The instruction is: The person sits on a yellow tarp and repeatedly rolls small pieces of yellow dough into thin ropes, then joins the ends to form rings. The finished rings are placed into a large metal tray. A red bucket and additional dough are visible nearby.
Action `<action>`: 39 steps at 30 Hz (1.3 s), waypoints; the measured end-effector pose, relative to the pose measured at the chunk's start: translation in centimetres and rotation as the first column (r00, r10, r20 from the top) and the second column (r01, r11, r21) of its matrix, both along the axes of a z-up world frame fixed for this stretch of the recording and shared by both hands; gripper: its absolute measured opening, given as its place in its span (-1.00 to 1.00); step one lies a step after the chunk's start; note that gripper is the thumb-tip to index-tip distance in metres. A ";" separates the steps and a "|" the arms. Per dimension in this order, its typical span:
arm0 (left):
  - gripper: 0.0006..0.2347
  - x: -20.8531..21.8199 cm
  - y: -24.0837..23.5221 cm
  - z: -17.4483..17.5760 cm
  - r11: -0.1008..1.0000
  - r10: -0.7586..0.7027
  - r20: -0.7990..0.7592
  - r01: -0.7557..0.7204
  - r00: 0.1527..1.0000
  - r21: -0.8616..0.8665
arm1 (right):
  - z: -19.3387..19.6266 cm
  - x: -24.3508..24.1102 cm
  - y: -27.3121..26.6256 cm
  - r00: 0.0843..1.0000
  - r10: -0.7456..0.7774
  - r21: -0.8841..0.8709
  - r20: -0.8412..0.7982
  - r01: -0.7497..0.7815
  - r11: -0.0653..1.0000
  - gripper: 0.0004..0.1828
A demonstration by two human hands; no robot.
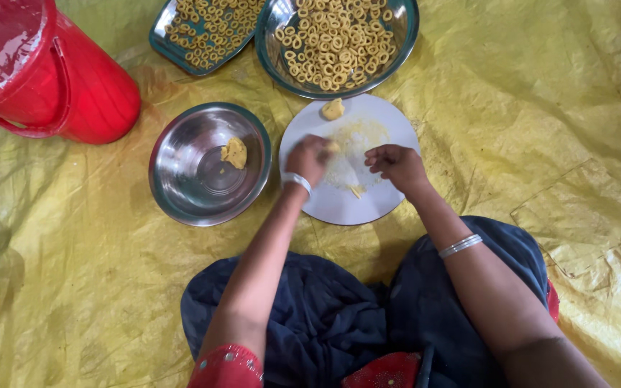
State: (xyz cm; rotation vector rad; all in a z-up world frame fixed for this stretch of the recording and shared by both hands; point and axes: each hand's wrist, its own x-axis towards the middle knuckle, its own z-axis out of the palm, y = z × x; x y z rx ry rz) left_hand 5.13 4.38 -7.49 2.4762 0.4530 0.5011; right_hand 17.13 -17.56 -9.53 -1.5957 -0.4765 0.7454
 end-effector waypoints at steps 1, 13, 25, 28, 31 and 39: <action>-0.84 -0.6 -1.5 -0.1 0.994 -0.111 -0.038 0.112 0.993 0.022 | 0.1 0.2 -0.2 0.999 -0.025 -0.007 -0.027 0.024 1.000 -0.71; -0.76 -3.5 -7.7 -3.3 0.801 -0.061 -0.452 0.314 0.890 0.510 | 2.5 -0.1 -0.7 0.987 -0.113 -0.024 -0.118 0.111 0.994 -0.76; -0.19 -0.7 -11.9 0.3 0.851 -0.216 -0.590 0.447 0.778 0.277 | 1.8 0.9 -0.9 0.969 -0.172 0.051 -0.176 0.184 0.982 -0.74; -0.19 4.1 -10.8 0.0 0.874 -0.185 -0.544 0.390 0.819 0.291 | 2.7 1.5 -1.8 0.945 -0.252 0.077 -0.206 0.273 0.959 -0.75; -0.19 7.6 -9.1 -2.0 0.919 -0.082 -0.498 0.259 0.863 0.297 | 3.2 2.3 -2.9 0.901 -0.335 0.092 -0.275 0.372 0.924 -0.78; -0.59 0.5 -2.4 -4.7 0.922 0.042 0.048 -0.020 0.998 -0.388 | 3.3 1.6 -2.9 0.907 -0.353 0.118 -0.230 0.386 0.915 -0.78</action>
